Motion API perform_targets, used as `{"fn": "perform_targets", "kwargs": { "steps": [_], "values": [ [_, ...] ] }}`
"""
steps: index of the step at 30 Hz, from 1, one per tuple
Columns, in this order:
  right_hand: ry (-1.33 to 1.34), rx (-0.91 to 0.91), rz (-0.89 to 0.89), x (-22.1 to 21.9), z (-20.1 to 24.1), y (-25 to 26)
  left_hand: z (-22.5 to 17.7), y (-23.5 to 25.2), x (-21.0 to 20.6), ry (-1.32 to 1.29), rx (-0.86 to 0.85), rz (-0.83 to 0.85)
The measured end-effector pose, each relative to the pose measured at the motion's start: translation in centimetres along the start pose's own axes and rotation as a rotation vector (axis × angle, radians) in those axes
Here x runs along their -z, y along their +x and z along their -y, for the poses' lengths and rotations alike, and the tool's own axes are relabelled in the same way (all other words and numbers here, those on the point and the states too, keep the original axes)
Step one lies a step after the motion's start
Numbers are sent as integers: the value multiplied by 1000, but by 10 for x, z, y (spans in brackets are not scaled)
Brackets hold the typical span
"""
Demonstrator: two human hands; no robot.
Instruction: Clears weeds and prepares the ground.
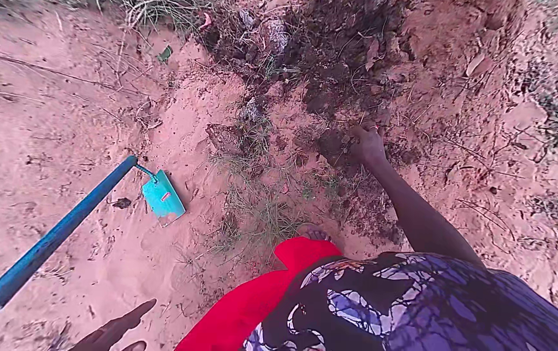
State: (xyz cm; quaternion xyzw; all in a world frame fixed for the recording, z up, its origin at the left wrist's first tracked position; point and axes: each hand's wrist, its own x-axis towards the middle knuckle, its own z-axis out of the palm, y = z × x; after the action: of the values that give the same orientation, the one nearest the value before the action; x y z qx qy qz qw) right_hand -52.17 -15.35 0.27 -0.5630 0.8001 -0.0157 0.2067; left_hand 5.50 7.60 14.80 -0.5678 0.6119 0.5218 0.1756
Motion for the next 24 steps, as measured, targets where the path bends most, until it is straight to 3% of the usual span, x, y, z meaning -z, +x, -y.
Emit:
{"fn": "perform_targets", "kwargs": {
  "steps": [4, 6, 9, 11, 13, 16, 19, 24],
  "values": [
    [441, -86, -17, 25, -16, 11, 7, 33, -24, 251, 110, 46],
    [670, -153, 29, 53, -16, 18, 12, 36, -33, 201, 69, 125],
    [985, -179, -210, 114, -10, 41, 20, 35, -37, 16, 76, 223],
    [756, -126, -447, 156, -15, 58, 23, 36, -39, 33, 96, 176],
    [309, -49, -513, 171, -20, 63, 27, 35, -39, 92, 96, 97],
    [166, 99, -381, 120, -18, 36, 30, 37, -35, 69, 87, 59],
    [145, 38, -171, 56, -35, 19, 23, 38, -31, 12, 93, 53],
    [32, 172, -120, 20, -46, 12, 24, 39, -31, 34, 122, 66]
  ]
}}
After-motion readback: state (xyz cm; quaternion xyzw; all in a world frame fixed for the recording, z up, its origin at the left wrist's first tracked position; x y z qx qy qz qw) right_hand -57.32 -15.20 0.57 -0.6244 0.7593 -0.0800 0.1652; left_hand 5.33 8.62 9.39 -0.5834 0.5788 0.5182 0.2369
